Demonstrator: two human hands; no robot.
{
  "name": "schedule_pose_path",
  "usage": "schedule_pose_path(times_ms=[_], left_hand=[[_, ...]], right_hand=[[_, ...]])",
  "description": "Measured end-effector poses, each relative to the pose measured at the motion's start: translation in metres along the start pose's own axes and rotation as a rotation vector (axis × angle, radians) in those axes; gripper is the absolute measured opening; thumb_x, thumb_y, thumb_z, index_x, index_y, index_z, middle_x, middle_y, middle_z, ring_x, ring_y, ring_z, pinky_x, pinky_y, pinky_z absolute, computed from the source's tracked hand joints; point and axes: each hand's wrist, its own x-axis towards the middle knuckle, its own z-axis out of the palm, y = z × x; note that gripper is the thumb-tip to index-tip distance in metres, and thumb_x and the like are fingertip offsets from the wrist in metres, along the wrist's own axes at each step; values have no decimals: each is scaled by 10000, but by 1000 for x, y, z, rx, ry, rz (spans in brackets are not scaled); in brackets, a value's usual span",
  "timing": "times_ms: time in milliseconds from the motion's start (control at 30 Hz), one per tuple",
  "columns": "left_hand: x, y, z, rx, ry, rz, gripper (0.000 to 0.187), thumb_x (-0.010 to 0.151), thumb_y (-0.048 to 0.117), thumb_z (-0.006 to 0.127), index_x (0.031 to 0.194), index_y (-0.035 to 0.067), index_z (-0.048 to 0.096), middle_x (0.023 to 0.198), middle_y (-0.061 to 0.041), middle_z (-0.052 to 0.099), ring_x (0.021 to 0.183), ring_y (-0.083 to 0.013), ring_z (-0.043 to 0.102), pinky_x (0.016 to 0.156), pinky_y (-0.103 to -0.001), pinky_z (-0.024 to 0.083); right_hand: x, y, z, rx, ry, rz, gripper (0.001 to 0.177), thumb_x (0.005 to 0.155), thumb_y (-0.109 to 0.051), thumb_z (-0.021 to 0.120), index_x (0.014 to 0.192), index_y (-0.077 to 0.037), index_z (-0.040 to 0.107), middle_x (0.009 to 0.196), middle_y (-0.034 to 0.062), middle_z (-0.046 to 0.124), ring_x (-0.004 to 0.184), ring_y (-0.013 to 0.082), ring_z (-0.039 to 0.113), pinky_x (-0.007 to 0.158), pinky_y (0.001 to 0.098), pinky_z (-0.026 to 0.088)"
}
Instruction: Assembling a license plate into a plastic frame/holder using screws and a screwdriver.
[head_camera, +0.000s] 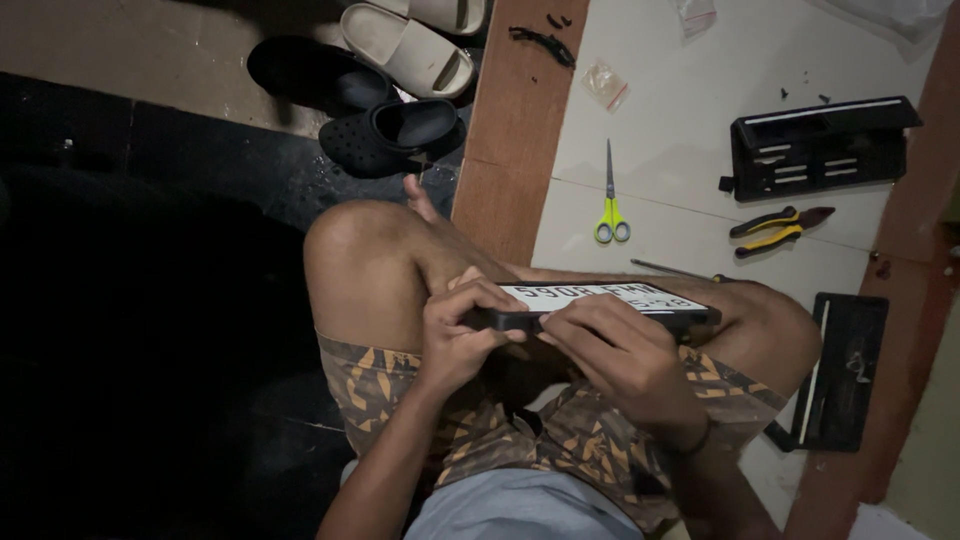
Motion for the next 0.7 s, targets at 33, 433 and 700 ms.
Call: schedule_pose_path(times_ms=[33,433,700], left_hand=[[0,0,0,-1,2,3,191,737,80,865,825,33,702,928,-56,771,893,-179,673,911,-350,470],[1,5,0,-9,7,-20,175,745,39,826,858,17,695,959,-64,772,955,-198,681,961,-359,475],[11,6,12,-63,126,-178,115,825,0,799,870,-6,693,862,-31,708,861,-118,643,1003,-285,460]], right_hand=[[0,1,0,-2,-1,-2,248,813,-28,802,1030,62,721,962,142,682,925,291,703,778,379,575],[0,-4,2,-17,12,52,213,854,-4,790,1034,69,705,995,140,697,925,269,705,789,367,575],[14,15,-14,-74,-81,48,320,800,-12,770,1118,-1,735,1047,124,709,984,281,710,853,379,573]])
